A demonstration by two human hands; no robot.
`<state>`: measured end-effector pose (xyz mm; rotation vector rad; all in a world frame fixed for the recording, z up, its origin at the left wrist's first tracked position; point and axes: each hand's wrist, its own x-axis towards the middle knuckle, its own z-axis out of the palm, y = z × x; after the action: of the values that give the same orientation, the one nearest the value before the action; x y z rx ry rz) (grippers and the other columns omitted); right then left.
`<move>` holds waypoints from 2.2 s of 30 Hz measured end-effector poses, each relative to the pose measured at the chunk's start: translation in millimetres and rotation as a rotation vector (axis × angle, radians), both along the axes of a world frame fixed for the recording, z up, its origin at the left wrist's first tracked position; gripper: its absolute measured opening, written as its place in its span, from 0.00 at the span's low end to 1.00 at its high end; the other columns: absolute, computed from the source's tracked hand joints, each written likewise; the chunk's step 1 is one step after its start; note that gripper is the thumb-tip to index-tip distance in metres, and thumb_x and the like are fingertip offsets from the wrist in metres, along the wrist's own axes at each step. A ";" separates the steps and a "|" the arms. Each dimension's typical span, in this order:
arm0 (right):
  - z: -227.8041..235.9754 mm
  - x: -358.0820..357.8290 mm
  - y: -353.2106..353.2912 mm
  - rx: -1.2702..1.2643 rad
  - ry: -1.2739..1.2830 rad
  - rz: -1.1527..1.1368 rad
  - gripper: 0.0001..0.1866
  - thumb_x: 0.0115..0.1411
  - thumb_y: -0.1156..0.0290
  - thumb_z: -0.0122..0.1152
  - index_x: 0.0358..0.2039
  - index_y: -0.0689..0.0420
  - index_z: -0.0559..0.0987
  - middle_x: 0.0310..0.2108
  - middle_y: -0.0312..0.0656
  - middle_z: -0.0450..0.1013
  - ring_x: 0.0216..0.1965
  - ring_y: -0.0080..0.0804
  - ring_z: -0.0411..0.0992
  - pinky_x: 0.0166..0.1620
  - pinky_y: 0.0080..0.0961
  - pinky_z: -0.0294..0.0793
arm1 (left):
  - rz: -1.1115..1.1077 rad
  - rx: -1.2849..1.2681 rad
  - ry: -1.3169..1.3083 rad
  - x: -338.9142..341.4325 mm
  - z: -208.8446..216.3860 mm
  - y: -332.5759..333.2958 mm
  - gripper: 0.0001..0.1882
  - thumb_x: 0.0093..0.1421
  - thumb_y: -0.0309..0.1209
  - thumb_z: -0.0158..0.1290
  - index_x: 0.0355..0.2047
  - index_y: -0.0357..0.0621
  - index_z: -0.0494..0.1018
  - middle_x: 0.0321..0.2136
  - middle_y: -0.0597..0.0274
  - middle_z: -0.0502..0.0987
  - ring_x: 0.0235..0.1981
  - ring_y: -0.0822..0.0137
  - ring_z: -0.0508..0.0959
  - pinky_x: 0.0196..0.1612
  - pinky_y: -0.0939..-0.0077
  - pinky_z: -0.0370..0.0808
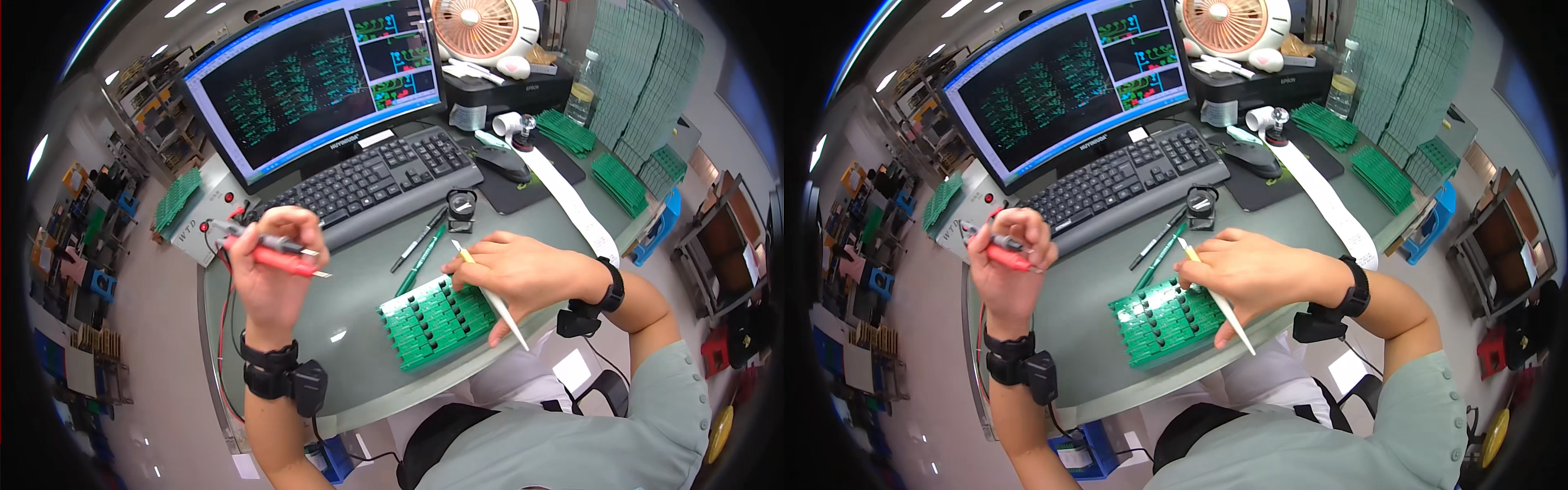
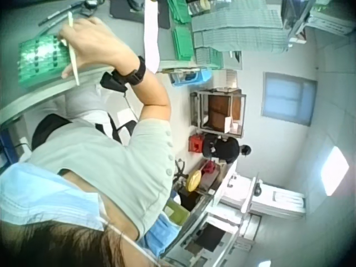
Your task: Testing individual circuit boards using multimeter probes and documenting the results on a paper log.
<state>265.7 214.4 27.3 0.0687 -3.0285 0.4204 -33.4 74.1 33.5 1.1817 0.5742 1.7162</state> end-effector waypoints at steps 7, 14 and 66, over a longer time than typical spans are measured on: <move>-1.7 2.8 -2.5 0.027 0.105 -0.008 0.37 0.39 0.53 0.77 0.45 0.57 0.68 0.44 0.42 0.72 0.48 0.41 0.71 0.51 0.38 0.66 | -0.100 -0.282 0.430 46.9 -11.6 23.4 0.35 0.62 0.56 0.34 0.38 0.33 0.73 0.30 0.53 0.77 0.29 0.65 0.78 0.37 0.73 0.74; -5.0 -14.3 4.4 0.118 0.264 0.010 0.34 0.41 0.54 0.76 0.44 0.57 0.70 0.54 0.45 0.69 0.55 0.42 0.68 0.55 0.38 0.66 | -0.066 -0.414 0.875 65.3 -6.3 5.5 0.18 0.67 0.38 0.41 0.37 0.37 0.75 0.24 0.64 0.75 0.25 0.73 0.71 0.29 0.77 0.68; -46.5 -5.7 27.1 -0.945 0.299 0.011 0.12 0.58 0.70 0.65 0.29 0.57 0.69 0.24 0.34 0.70 0.23 0.23 0.69 0.26 0.23 0.66 | -0.015 -0.381 1.008 61.0 -10.8 13.8 0.09 0.53 0.29 0.60 0.28 0.41 0.70 0.22 0.62 0.79 0.22 0.68 0.80 0.28 0.75 0.73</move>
<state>260.0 241.5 -19.2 0.0732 -2.2562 1.5935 27.6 87.9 22.7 1.6988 1.4033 0.8256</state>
